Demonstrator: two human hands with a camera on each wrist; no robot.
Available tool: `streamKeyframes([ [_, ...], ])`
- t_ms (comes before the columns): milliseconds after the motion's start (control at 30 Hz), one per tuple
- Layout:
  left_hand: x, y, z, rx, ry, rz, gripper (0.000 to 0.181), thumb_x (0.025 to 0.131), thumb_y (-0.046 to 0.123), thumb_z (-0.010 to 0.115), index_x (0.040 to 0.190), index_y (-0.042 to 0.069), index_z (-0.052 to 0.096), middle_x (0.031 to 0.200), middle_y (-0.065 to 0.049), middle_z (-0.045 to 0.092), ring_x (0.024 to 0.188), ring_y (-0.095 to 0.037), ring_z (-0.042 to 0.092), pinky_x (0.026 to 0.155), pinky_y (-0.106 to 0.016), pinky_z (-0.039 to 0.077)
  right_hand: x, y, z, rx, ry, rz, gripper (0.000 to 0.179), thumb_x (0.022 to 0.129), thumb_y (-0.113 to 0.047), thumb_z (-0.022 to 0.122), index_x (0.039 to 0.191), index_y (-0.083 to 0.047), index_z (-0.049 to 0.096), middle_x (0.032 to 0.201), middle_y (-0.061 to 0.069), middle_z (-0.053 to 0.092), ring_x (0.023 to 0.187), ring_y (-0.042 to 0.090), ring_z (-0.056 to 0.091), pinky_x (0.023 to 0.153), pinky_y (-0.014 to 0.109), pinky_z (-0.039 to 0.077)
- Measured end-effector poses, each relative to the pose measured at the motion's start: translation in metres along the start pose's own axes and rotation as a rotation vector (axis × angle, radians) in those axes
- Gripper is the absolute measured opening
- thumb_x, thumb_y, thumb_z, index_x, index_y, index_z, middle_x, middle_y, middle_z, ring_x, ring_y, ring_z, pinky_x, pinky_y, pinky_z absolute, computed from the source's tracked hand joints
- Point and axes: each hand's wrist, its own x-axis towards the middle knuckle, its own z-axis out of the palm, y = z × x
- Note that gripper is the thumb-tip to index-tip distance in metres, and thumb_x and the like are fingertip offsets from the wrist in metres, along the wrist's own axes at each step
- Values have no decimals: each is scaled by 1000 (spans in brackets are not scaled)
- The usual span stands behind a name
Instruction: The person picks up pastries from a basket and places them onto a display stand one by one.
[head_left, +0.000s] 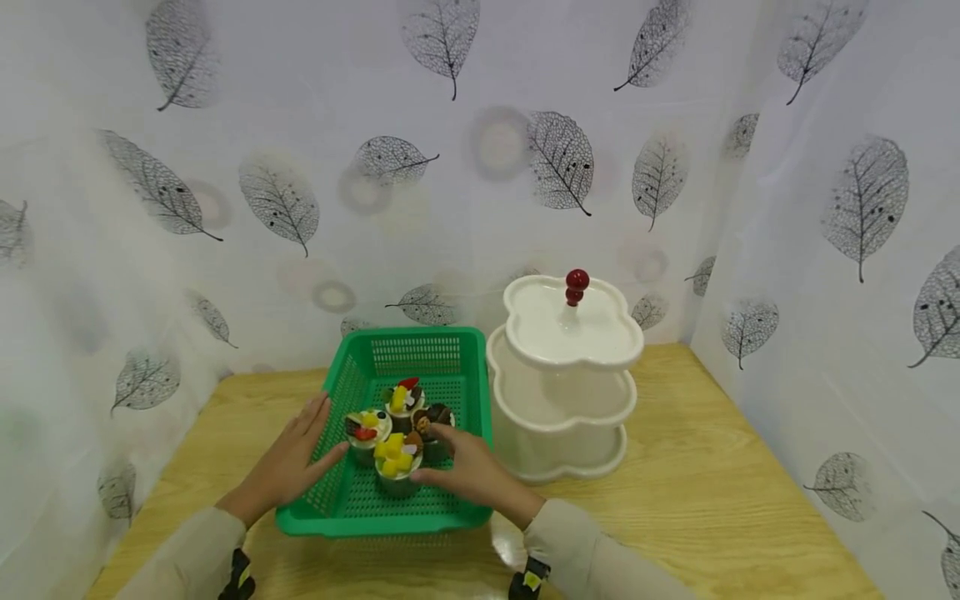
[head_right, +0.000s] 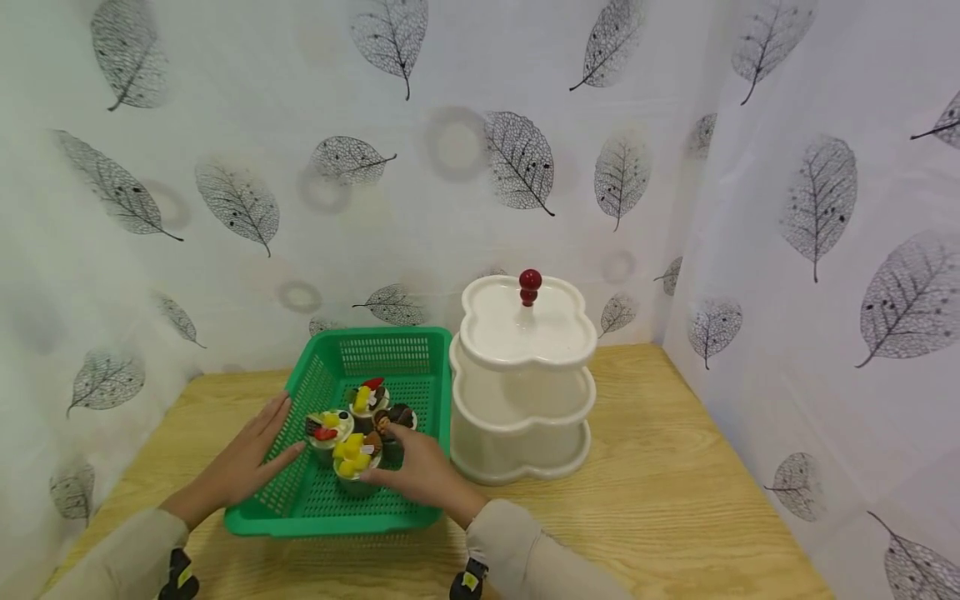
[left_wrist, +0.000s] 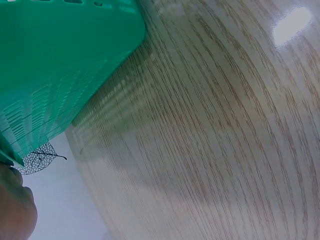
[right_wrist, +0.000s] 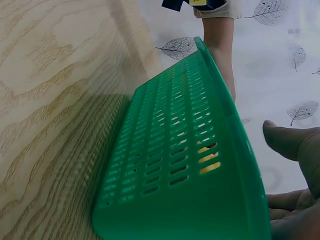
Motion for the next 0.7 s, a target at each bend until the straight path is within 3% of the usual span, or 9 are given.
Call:
streamKeyframes([
  [400,-1,-3,2,-2,-3,-7,80,98,44,50,151,-5,16,157,-24,12,142,-44,15,110,-63,18,13,-6,17,-119,-59,168,77,79,-35,79,137,3,48,135,19,53,124,34,51,100,46,45],
  [700,0,-4,2,-8,-7,-17,80,98,44,50,151,-5,16,157,-24,12,143,-44,15,111,-63,17,23,-2,33,-36,-37,232,83,76,-30,82,140,4,42,140,22,47,128,38,46,102,50,42],
])
